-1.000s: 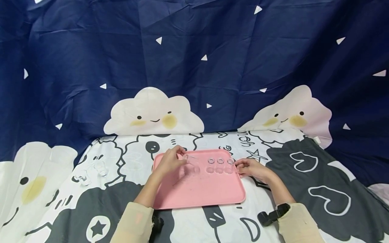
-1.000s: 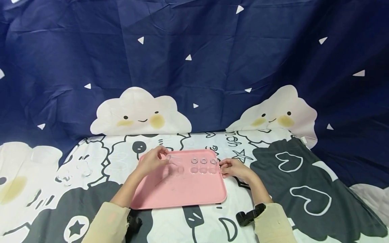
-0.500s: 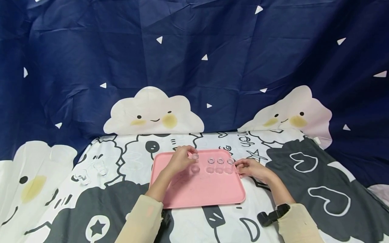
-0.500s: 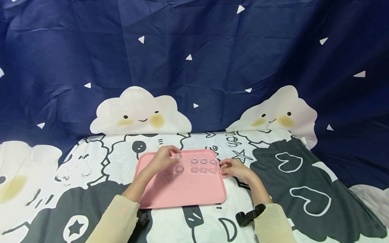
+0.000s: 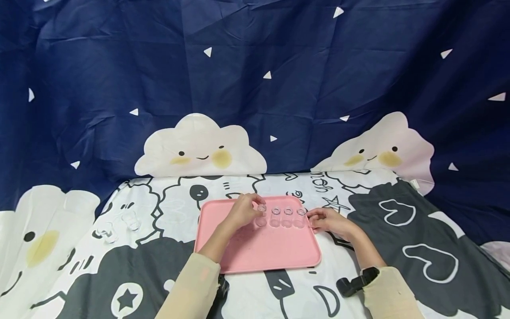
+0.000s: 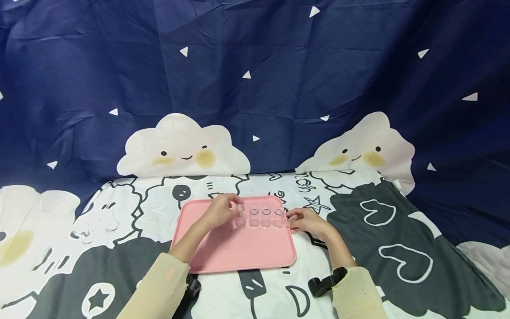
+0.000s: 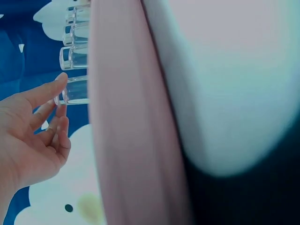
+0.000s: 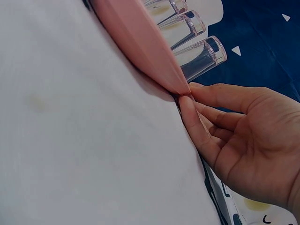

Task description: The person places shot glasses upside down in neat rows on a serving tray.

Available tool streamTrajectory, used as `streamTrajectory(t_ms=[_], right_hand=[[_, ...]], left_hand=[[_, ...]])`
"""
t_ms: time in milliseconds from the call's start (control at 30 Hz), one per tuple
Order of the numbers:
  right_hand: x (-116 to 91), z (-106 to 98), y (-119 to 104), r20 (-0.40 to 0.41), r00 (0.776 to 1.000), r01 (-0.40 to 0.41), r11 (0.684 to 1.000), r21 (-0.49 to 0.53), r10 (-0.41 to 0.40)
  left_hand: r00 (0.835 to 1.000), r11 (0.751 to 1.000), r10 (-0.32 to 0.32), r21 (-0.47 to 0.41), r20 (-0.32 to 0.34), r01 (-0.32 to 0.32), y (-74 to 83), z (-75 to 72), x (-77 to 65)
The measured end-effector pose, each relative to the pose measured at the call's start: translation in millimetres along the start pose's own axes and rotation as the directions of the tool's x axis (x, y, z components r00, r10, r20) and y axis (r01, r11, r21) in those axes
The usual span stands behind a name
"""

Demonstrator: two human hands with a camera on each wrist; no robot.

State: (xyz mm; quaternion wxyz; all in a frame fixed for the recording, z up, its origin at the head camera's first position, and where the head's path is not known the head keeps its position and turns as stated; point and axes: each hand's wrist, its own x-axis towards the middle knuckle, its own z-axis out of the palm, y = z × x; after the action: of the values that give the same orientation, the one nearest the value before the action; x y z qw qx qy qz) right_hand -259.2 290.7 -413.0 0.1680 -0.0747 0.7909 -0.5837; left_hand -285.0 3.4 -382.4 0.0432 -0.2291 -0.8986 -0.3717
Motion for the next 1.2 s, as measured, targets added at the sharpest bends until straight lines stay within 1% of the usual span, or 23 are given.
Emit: streamTrajectory(t_ms=[200,433,567,667,833,967,1033,1200], right_hand=[[-0.1,-0.6,0.0,0.005,1.000,0.009,1.000,-0.010,-0.009],[0.3,0.1,-0.1,0.007,1.000,0.013,1.000,-0.004,-0.013],[0.6,0.1,-0.5,0.006,1.000,0.015,1.000,-0.006,-0.015],[0.9,-0.3,-0.7,0.007,1.000,0.017,1.000,-0.008,-0.017],[1.7,-0.5,0.1,0.006,1.000,0.019,1.000,-0.007,-0.019],[1.8,0.2,0.3,0.003,1.000,0.013,1.000,-0.002,-0.013],[1.5,0.6,0.3,0.003,1.000,0.009,1.000,-0.001,-0.009],[0.2,0.3,0.7,0.007,1.000,0.011,1.000,-0.003,-0.011]], left_hand=[[1.000,1.000,-0.004,0.007,0.007,0.004,-0.9,2.2,1.6],[1.000,1.000,0.030,-0.002,0.006,-0.030,-1.0,3.7,2.2],[1.000,1.000,0.025,-0.004,0.010,-0.025,-1.3,4.8,3.1],[1.000,1.000,0.022,-0.006,0.014,-0.022,-0.8,4.6,3.2],[0.999,0.999,0.035,-0.015,0.023,-0.035,0.0,2.5,1.7],[0.999,0.999,0.033,-0.029,0.037,-0.032,-0.5,-1.7,-0.2],[0.999,0.999,0.029,-0.028,0.032,-0.028,-2.0,-5.6,-1.0],[1.000,0.998,0.019,-0.055,-0.008,-0.020,-8.5,-24.0,-5.8]])
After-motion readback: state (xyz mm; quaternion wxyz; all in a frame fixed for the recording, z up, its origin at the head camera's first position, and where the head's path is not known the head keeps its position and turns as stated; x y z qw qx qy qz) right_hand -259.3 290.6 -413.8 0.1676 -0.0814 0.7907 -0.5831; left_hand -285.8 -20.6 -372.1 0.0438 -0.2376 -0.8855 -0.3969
